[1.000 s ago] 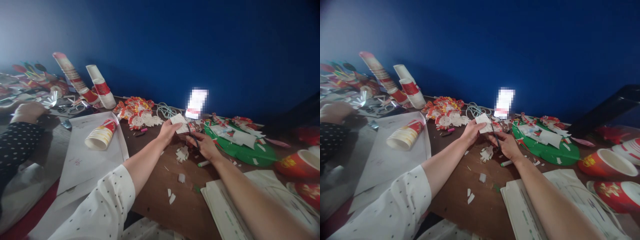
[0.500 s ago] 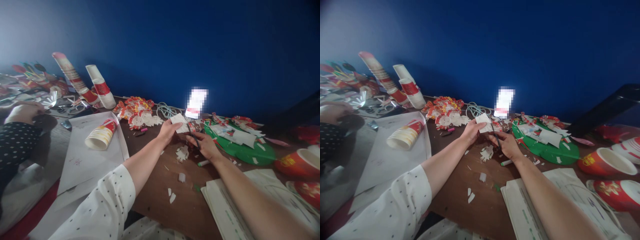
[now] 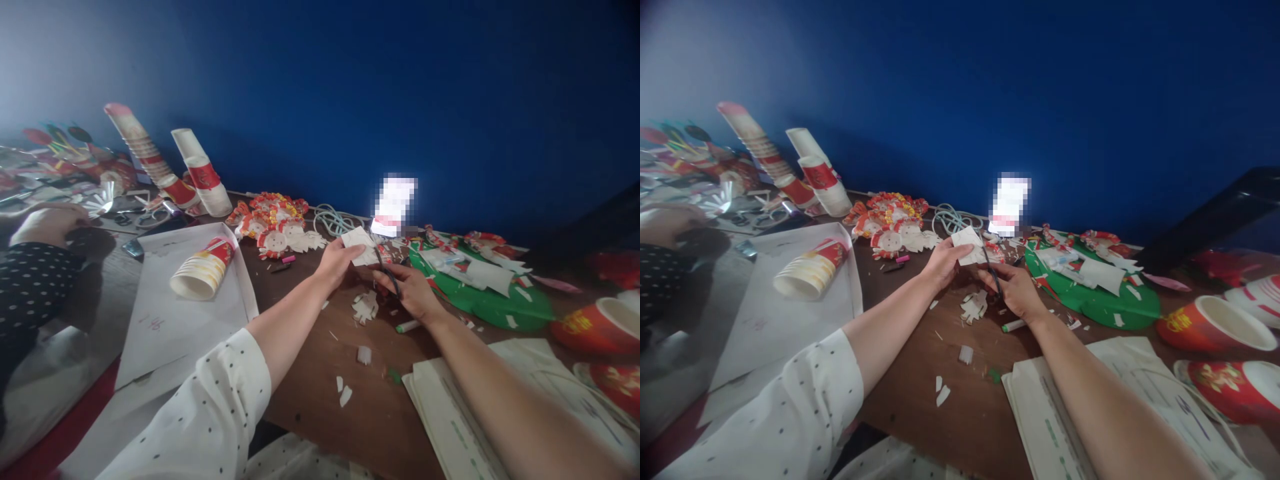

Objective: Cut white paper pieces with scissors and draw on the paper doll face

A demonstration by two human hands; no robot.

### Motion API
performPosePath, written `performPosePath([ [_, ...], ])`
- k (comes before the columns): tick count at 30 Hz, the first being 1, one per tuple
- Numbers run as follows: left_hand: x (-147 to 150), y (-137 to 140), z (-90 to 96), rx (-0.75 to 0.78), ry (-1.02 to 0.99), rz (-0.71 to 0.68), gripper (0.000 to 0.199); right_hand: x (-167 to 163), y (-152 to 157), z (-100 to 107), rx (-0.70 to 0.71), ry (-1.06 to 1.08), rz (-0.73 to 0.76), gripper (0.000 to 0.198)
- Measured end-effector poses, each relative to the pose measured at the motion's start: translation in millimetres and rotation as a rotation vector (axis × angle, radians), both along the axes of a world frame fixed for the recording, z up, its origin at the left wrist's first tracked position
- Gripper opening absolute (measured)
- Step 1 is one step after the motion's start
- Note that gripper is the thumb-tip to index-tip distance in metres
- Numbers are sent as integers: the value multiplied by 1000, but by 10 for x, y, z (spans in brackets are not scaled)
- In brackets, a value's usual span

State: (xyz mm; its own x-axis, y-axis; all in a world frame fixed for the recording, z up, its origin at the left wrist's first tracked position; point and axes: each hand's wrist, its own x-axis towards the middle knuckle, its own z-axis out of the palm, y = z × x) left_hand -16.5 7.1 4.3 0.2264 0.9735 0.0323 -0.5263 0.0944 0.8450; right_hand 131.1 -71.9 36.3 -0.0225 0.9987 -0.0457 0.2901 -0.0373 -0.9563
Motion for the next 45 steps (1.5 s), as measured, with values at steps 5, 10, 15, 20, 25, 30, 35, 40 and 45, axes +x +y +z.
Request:
performPosePath([
  [5,-5,-19,20,-10,0,-8,37,38,28,-35,34,-38,17,58],
  [10,-6,-20,28,-4,4,2,37,55,47,-65,39,-51,15,60],
  [15,-12,-17,38,-19,24,17,38,32,38,-35,47,-81,2,61],
  [20,-14,-17,43,-9,21,10,37,37,36,-29,59,-92,11,59],
  [25,-13,-22,36,-8,17,8,35,35,33,-24,77,-111,16,58],
  [30,-6,-20,45,-8,2,15,35,25,30,-20,65,-103,17,59],
  [35,-4,-16,49,-8,10,20,35,20,27,-17,85,-119,21,57],
  [40,-8,-16,49,2,19,12,35,40,47,-62,101,-109,27,56],
  [45,-5,-2,26,1,38,25,36,46,54,-81,106,-112,34,55],
])
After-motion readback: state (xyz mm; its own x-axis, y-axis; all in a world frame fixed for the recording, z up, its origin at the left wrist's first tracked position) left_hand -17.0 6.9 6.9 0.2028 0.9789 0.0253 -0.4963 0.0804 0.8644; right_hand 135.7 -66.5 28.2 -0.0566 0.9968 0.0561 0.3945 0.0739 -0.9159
